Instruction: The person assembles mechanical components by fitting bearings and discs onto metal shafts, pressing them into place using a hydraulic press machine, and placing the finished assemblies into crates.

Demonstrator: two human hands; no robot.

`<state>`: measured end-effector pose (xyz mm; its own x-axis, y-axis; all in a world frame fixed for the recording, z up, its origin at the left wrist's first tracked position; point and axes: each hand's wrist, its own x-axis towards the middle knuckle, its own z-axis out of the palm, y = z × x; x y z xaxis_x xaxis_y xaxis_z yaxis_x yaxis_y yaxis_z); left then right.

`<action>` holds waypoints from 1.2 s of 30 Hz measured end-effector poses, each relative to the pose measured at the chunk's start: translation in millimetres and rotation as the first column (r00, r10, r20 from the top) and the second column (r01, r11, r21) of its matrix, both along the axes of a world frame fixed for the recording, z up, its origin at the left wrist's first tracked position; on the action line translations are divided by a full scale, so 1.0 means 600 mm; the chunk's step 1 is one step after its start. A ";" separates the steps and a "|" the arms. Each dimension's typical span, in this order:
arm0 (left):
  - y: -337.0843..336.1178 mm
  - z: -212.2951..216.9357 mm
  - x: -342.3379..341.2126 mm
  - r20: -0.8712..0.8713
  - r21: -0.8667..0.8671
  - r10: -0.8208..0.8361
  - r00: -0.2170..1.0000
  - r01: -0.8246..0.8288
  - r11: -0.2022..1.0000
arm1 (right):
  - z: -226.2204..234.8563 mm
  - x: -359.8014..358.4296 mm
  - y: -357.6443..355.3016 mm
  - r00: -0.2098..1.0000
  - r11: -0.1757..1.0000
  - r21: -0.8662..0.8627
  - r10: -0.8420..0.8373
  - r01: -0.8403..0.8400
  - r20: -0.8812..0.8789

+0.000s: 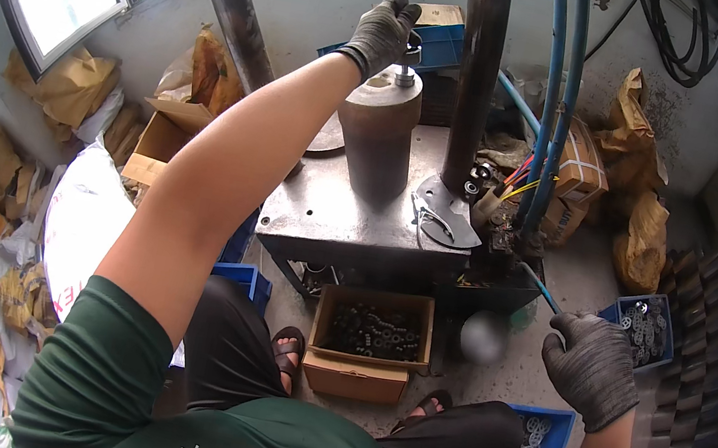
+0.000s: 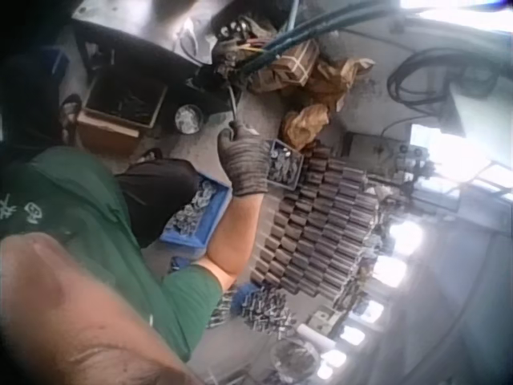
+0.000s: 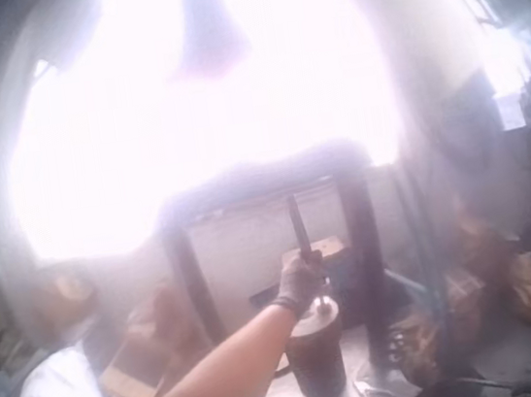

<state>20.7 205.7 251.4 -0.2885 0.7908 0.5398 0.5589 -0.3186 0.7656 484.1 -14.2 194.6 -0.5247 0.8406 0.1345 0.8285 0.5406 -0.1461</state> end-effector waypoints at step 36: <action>-0.009 -0.005 0.000 -0.151 0.033 0.131 0.980 -0.127 0.991 | -0.109 0.059 -0.092 0.999 0.968 -0.247 -0.024 0.034 0.045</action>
<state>20.5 200.1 248.2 -0.3003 0.7390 0.6031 0.7058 -0.2532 0.6616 519.3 -69.1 128.9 -0.5005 0.8598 -0.1007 0.8513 0.4677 -0.2378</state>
